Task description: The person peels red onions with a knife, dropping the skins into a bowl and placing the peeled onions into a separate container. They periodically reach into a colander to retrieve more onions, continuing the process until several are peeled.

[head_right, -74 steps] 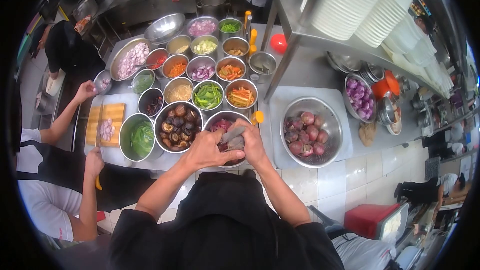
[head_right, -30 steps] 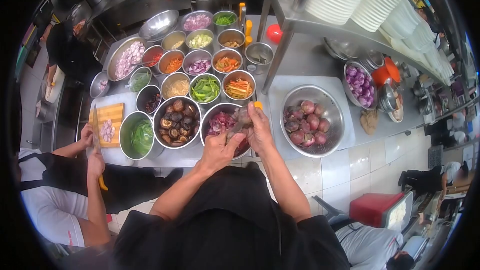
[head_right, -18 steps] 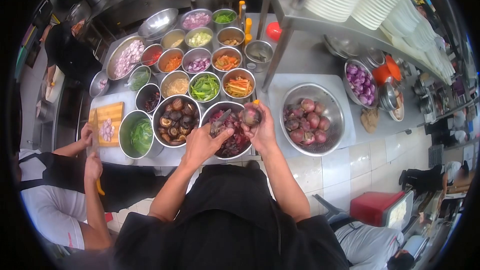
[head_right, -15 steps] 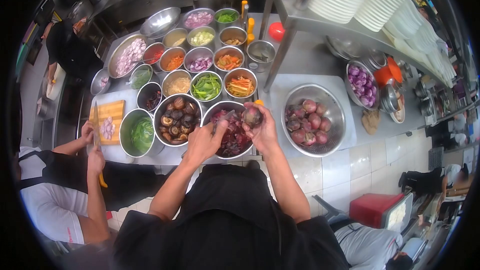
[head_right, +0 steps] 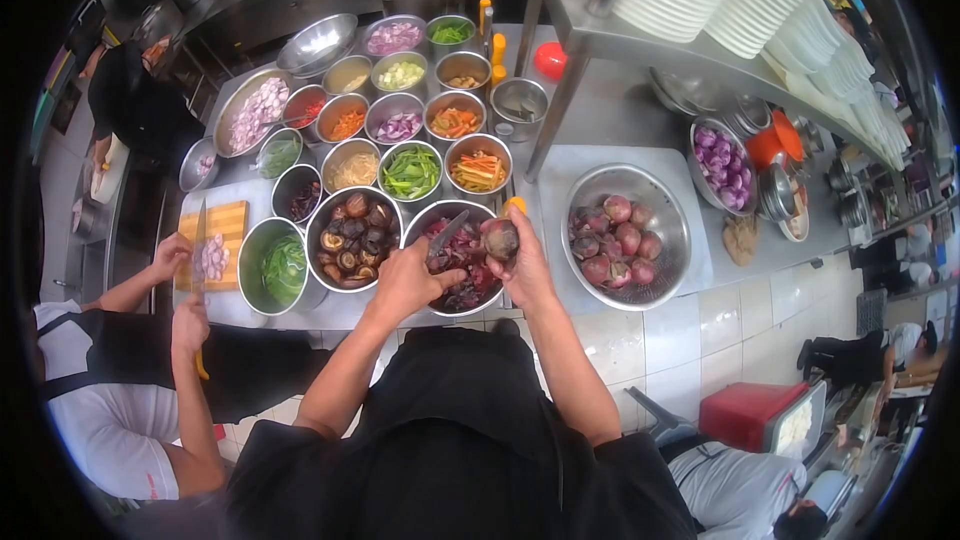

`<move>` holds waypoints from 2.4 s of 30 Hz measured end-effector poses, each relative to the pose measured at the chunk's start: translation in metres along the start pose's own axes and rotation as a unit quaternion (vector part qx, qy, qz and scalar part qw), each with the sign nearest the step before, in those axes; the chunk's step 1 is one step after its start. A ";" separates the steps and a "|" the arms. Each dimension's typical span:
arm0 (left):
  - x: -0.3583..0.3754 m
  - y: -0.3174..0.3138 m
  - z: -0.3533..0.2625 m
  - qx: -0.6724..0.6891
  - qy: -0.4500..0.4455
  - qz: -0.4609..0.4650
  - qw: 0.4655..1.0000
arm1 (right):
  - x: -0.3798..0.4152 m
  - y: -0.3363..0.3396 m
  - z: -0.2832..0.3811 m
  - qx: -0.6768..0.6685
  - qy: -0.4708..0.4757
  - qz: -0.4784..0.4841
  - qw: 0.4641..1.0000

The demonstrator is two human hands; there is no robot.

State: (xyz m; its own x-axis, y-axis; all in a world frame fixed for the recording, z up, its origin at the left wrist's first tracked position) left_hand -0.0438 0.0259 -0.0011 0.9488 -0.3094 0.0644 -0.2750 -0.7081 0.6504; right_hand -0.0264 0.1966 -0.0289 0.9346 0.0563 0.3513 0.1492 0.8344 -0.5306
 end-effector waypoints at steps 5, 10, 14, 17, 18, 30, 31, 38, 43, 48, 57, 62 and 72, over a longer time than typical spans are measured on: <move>0.003 0.000 -0.023 0.220 -0.011 0.029 0.975 | -0.001 -0.008 -0.010 -0.050 0.019 -0.054 0.997; 0.006 -0.002 -0.024 0.111 0.003 0.037 0.993 | 0.006 -0.031 -0.006 -0.099 0.049 -0.047 0.993; 0.008 -0.003 -0.024 0.142 -0.015 0.023 0.989 | 0.010 -0.033 -0.003 -0.084 0.066 -0.069 0.992; 0.009 -0.002 -0.023 0.133 -0.024 0.009 0.991 | 0.013 -0.037 -0.008 -0.077 0.072 -0.080 0.991; 0.009 -0.002 -0.023 0.133 -0.023 0.008 0.991 | 0.016 -0.044 -0.006 -0.076 0.072 -0.079 0.991; 0.005 0.010 -0.032 0.131 -0.104 0.028 0.985 | 0.018 -0.044 -0.008 0.037 0.029 -0.087 0.995; 0.006 0.010 -0.035 0.156 -0.090 0.035 0.983 | 0.017 -0.044 -0.007 0.035 0.051 -0.076 0.995; 0.013 -0.007 -0.032 0.221 -0.100 -0.045 0.969 | 0.011 -0.041 0.001 0.071 0.150 -0.071 0.984; 0.009 -0.004 -0.031 0.187 -0.150 -0.052 0.969 | 0.013 -0.038 0.005 0.124 0.101 -0.122 0.980; 0.005 -0.001 -0.037 0.172 -0.177 -0.027 0.969 | 0.017 -0.043 0.014 0.161 0.057 -0.119 0.978; 0.007 -0.005 -0.048 0.247 -0.157 -0.072 0.954 | 0.008 -0.031 0.018 0.170 0.229 -0.138 0.949; 0.001 -0.009 -0.038 0.144 -0.180 -0.033 0.973 | 0.006 -0.031 0.006 0.153 0.010 -0.134 0.979; -0.002 -0.003 -0.034 0.327 -0.126 0.033 0.936 | 0.007 -0.061 0.026 0.100 0.073 0.119 0.985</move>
State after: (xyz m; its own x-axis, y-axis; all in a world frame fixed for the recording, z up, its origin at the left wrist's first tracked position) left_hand -0.0394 0.0507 0.0227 0.8819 -0.4480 -0.1466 -0.4467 -0.8936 0.0435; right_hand -0.0377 0.1608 0.0262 0.9741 0.1962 0.1123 -0.1331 0.8993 -0.4166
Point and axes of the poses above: each hand's wrist, its own x-axis away from the middle knuckle, its own y-axis out of the back of the hand, z = x × y, the point moved 6 cm from there along -x, towards the middle knuckle, and after that the axes turned 9 degrees about x, right-handed, at the moved point
